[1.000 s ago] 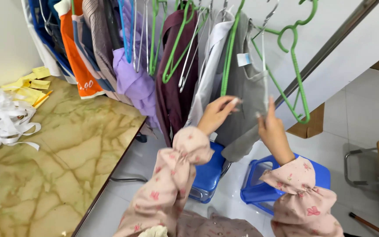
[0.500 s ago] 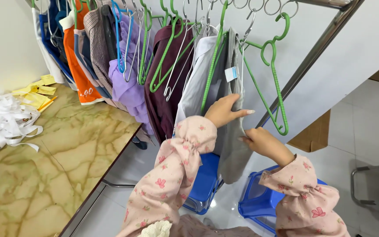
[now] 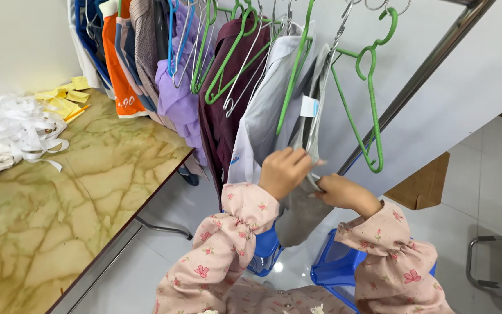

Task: The person takes a patterned white shirt from a hanger, folds it, and places it on a stack. They then take a light blue shirt from a hanger, fold it, and add it to the stack. Finally, they take a grey shirt from a hanger, fold it, and place it on the stack.

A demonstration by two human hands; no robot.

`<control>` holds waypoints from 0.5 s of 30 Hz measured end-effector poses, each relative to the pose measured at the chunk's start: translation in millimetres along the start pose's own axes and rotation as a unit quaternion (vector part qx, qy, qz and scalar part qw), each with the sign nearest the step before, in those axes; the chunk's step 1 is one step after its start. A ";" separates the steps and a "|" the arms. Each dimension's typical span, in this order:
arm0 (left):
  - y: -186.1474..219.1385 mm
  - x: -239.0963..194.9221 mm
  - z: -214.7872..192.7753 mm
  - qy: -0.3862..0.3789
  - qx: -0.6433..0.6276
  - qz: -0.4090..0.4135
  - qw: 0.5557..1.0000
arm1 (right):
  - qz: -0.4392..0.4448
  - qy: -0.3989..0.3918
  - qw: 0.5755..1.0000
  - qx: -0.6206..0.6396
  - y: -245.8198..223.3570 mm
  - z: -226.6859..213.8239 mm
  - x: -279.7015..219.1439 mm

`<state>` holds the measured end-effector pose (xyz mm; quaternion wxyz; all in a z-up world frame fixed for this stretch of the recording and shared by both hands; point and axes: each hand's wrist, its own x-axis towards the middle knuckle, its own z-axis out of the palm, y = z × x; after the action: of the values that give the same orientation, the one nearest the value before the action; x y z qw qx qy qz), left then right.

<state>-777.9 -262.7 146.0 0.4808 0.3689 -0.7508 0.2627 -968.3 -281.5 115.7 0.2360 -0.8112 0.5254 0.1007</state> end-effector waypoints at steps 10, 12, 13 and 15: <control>-25.5 -110.9 30.7 -0.144 -0.262 -0.351 0.887 | -0.043 0.095 0.987 0.121 -30.0 22.1 -3.1; -41.6 -162.6 52.0 -0.140 -0.375 -0.560 0.725 | -0.041 0.057 0.986 0.152 -26.4 34.5 6.6; -45.6 -173.9 44.4 -0.131 -0.369 -0.568 0.724 | -0.049 0.049 0.987 0.146 -30.9 31.0 6.5; -55.5 -196.9 25.5 -0.010 -0.464 -0.614 0.638 | -0.104 0.030 0.949 0.296 -43.3 23.0 8.9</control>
<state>-694.4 -255.2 -42.3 0.6317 0.4764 -0.3793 -0.4797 -923.5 -262.8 104.0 0.4586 -0.7579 0.4509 -0.1092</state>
